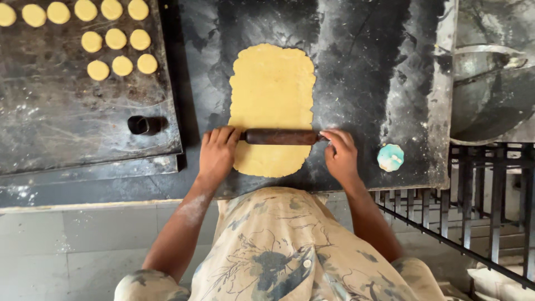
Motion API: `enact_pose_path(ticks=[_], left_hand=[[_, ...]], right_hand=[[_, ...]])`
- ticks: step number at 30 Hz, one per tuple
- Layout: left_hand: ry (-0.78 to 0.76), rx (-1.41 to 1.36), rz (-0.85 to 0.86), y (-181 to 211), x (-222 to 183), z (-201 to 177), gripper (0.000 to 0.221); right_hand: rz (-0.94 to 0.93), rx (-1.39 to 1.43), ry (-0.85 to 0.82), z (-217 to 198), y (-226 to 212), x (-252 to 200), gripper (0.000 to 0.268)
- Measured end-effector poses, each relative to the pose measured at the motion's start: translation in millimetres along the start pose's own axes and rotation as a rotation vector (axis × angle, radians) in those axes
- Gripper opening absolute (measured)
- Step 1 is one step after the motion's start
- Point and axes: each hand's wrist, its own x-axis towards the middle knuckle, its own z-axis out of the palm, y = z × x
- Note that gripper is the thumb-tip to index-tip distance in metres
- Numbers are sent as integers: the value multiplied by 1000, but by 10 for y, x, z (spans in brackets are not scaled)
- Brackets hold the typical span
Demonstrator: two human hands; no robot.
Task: The person prepares cookies by flattening a piece of dough by hand, rolling it smooth with a rolling pin, and then using a circular cutter to press out shapes and placing them onto a baking tray.
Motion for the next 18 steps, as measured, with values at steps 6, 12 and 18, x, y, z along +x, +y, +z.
enact_pose_path(ticks=[6,12,18], left_hand=[[-66,-72,-1,173,11,10,73],[-89,-25,-70,-153,1156,72,84],[-139,24,-112,-508,2390,66,82]], right_hand=[[-29,-255,-101,191,-124,-129,57],[42,-331,-129,398,189,965,71],[109,-458,-186,608,723,2301,61]])
